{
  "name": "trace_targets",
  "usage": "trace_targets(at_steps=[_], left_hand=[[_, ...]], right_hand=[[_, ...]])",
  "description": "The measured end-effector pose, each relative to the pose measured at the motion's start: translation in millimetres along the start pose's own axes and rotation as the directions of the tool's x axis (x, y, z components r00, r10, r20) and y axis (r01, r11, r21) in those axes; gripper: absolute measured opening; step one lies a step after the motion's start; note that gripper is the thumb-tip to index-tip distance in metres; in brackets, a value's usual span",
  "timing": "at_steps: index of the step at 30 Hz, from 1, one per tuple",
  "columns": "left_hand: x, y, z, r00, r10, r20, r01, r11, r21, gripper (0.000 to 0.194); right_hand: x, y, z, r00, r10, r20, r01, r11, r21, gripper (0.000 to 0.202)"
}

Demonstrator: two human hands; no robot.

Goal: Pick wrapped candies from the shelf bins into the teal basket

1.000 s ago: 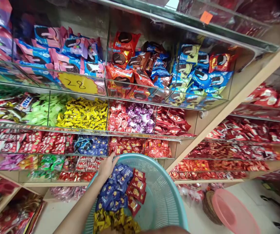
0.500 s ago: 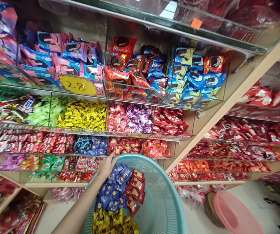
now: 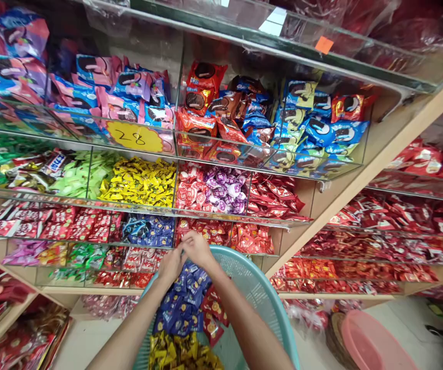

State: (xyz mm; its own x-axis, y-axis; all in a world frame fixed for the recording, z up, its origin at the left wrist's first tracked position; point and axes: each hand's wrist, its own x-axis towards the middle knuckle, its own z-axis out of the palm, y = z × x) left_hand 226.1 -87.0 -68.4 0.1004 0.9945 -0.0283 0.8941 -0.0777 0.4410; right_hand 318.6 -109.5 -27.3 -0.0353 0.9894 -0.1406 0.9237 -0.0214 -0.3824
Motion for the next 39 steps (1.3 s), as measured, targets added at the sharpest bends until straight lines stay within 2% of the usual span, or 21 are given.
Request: trace_targets(at_steps=[3,8,15,20,27,31,33,35,39], left_hand=[[-2.2,1.1,-2.5,0.998,0.056,-0.022,-0.055,0.998,0.042,0.043],[-2.7,3.2,-4.4,0.999,0.045,-0.022,-0.043,0.997,0.059,0.037],[-1.5,4.2,-4.7,1.0,0.015,-0.001,-0.015,0.997,0.075,0.04],[-2.2,4.0,-4.9,0.999,0.04,-0.015,-0.039,0.997,0.069,0.039],[-4.2,4.0,-6.4,0.997,0.068,-0.027,-0.067,0.997,0.045,0.038],[-3.9,3.4,-5.9,0.998,0.064,-0.029,-0.062,0.996,0.057,0.041],[-3.4,3.2,-5.2,0.997,0.066,-0.035,-0.064,0.996,0.057,0.041],[-2.9,3.0,-4.7,0.996,0.073,-0.045,-0.07,0.996,0.058,0.041],[-2.5,2.4,-4.3,0.994,0.098,-0.046,-0.095,0.994,0.046,0.038]], right_hand=[[26.6,5.2,-9.8,0.999,0.023,-0.033,-0.023,1.0,-0.011,0.046],[63.8,2.0,-21.3,0.973,0.162,-0.163,-0.168,0.986,-0.022,0.053],[85.2,-3.3,-12.0,0.96,0.278,-0.034,-0.279,0.96,-0.032,0.069],[83.8,0.4,-14.1,0.958,0.285,-0.036,-0.284,0.959,0.027,0.073],[71.8,13.4,-40.2,0.961,0.272,-0.049,-0.258,0.948,0.188,0.056],[52.2,35.0,-56.1,0.978,0.175,-0.113,-0.138,0.951,0.277,0.056],[34.1,51.8,-59.2,0.985,0.112,-0.131,-0.069,0.952,0.297,0.055],[10.0,70.3,-56.3,0.994,0.048,-0.1,-0.017,0.958,0.286,0.051],[-47.7,99.2,-32.4,1.0,-0.021,-0.003,0.021,0.99,0.136,0.046]])
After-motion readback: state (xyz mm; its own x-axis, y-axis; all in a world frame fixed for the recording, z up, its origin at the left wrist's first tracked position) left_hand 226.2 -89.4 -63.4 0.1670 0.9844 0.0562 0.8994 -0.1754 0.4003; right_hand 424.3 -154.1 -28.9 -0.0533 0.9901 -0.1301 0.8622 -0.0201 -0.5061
